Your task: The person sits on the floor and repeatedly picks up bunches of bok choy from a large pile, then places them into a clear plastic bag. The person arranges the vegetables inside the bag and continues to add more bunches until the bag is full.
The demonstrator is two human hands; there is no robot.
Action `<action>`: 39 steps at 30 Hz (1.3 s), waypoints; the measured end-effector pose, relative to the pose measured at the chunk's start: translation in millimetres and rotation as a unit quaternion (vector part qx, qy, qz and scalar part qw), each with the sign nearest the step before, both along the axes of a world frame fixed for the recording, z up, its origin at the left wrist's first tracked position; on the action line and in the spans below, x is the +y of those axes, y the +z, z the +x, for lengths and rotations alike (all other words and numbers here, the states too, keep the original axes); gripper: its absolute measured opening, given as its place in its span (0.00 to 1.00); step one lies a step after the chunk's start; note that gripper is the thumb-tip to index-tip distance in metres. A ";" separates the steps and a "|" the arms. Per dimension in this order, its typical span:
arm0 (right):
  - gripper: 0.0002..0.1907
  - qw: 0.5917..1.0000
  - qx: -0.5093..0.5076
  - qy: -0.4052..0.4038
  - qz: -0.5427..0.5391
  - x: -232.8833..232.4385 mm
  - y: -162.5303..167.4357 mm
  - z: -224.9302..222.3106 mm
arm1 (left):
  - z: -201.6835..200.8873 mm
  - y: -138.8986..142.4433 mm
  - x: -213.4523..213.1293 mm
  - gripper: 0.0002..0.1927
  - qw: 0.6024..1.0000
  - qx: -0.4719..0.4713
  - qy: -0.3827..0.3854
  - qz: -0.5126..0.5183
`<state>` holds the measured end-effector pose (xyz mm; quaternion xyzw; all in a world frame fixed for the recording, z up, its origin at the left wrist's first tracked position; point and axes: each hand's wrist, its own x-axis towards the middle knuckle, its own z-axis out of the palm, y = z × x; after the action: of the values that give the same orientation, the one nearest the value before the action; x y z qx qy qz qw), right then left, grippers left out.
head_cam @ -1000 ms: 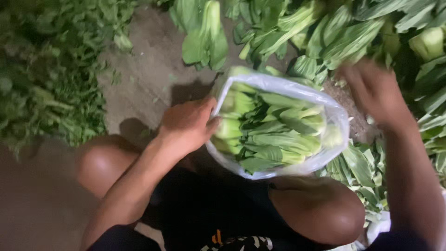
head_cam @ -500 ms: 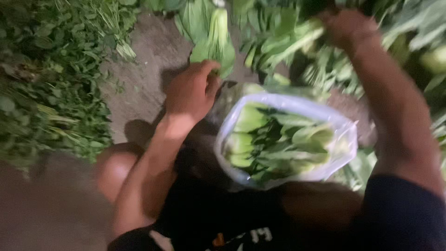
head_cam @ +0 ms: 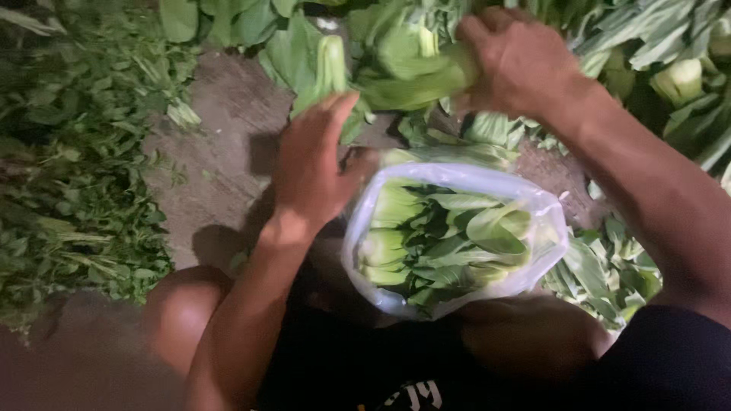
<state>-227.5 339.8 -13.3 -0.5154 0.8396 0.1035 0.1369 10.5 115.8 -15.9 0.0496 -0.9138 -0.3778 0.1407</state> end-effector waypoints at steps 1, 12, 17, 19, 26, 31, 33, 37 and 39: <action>0.40 0.999 -0.032 0.009 -0.033 -2.7 17.5 10.3 | -10.5 -2.2 9.8 0.40 0.999 0.035 0.002 -0.004; 0.48 0.964 -0.008 -0.246 0.099 38.4 -149.4 -17.5 | 9.4 -1.2 -28.0 0.45 0.905 0.103 0.054 0.410; 0.35 0.953 -0.041 -0.299 0.011 79.4 -188.2 -3.1 | 9.8 0.1 -31.2 0.37 0.834 0.085 0.124 0.531; 0.38 0.921 -0.042 -0.364 -0.134 80.8 -182.7 -4.1 | 9.3 -1.9 -28.4 0.33 0.851 -0.002 0.175 0.495; 0.23 0.794 -0.272 -0.171 -0.516 13.6 -37.9 18.7 | 7.7 -0.5 -24.3 0.31 0.905 0.069 0.064 0.414; 0.24 0.673 -0.405 -0.045 -0.617 -93.6 39.2 97.1 | 12.9 -2.0 -7.8 0.37 0.809 0.097 0.057 0.577; 0.23 0.665 -0.419 -0.025 -0.618 -125.3 48.1 115.4 | 20.2 -6.8 -11.6 0.36 0.783 0.117 0.066 0.608; 0.16 0.746 -0.373 0.096 -0.544 -153.9 38.9 96.5 | 43.1 -11.5 -55.5 0.34 0.786 0.158 0.077 0.593; 0.16 0.760 -0.387 0.048 -0.519 -161.8 14.7 63.3 | 59.9 -4.4 -84.4 0.36 0.809 0.144 0.113 0.559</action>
<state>-164.2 178.0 1.5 -0.5437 0.6140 -0.5504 0.1565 70.3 31.4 -20.3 0.1677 -0.5023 -0.8075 0.2599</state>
